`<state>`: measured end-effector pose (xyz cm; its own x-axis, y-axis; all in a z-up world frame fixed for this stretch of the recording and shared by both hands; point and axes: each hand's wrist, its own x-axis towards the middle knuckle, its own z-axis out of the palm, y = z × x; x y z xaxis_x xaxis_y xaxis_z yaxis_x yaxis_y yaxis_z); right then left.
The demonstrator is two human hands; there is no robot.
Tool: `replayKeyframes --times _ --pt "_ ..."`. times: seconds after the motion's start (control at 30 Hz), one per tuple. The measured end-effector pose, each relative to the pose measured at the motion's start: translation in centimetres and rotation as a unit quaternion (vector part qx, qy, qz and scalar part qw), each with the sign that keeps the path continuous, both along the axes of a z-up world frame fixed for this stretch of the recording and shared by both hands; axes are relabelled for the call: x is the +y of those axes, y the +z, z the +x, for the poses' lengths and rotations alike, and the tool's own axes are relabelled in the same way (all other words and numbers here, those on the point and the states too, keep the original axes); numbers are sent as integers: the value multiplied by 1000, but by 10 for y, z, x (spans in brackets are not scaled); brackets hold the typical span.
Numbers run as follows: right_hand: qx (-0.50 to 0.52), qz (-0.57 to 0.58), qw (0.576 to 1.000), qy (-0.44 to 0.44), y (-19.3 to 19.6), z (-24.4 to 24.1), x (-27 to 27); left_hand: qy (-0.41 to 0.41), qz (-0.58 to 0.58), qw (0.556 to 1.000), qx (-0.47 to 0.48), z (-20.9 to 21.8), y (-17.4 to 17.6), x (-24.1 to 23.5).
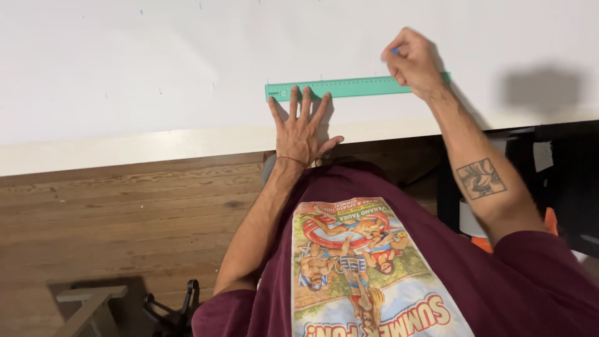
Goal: Marking vertical lines on a large sheet of material using a ruler and a blue marker for layout
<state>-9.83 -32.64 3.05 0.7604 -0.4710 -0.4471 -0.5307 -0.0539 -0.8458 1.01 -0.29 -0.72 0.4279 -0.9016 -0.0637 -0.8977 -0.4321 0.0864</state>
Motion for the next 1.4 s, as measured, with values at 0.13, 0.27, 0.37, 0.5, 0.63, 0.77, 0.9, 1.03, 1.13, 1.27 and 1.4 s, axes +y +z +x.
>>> replayKeyframes --times 0.13,0.27,0.37,0.5,0.63,0.77,0.9,1.03,1.13,1.27,1.4 --pt "-146 81 972 -164 19 -36 14 -12 -34 999 23 -4 -4 6" --pt "-190 -148 961 -139 -20 -106 41 -34 -59 998 -17 -11 -2 15" --pt "-107 -326 933 -106 -28 -145 58 -34 -93 994 45 -15 -15 9" --pt "-104 -437 888 -97 -20 -184 65 -87 -106 989 50 -37 -17 -13" --pt "-96 -511 849 -95 -35 -232 21 -132 -121 983 50 -70 -24 -63" --pt "-105 -522 843 -82 -41 -279 -39 -132 -154 979 36 -112 -35 -106" --pt "-140 -545 826 -38 -45 -286 -95 -102 -179 977 50 -124 -37 -136" --pt "-163 -543 823 -22 -60 -296 -117 -92 -156 982 46 -129 -23 -144" --pt "-201 -542 816 -26 -50 -293 -114 -91 -124 987 44 -124 -21 -141" --pt "-223 -534 815 -31 -60 -295 -119 -78 -95 991 48 -127 -20 -142" --pt "-231 -528 816 -43 -59 -291 -118 -77 -84 992 50 -126 -22 -143"
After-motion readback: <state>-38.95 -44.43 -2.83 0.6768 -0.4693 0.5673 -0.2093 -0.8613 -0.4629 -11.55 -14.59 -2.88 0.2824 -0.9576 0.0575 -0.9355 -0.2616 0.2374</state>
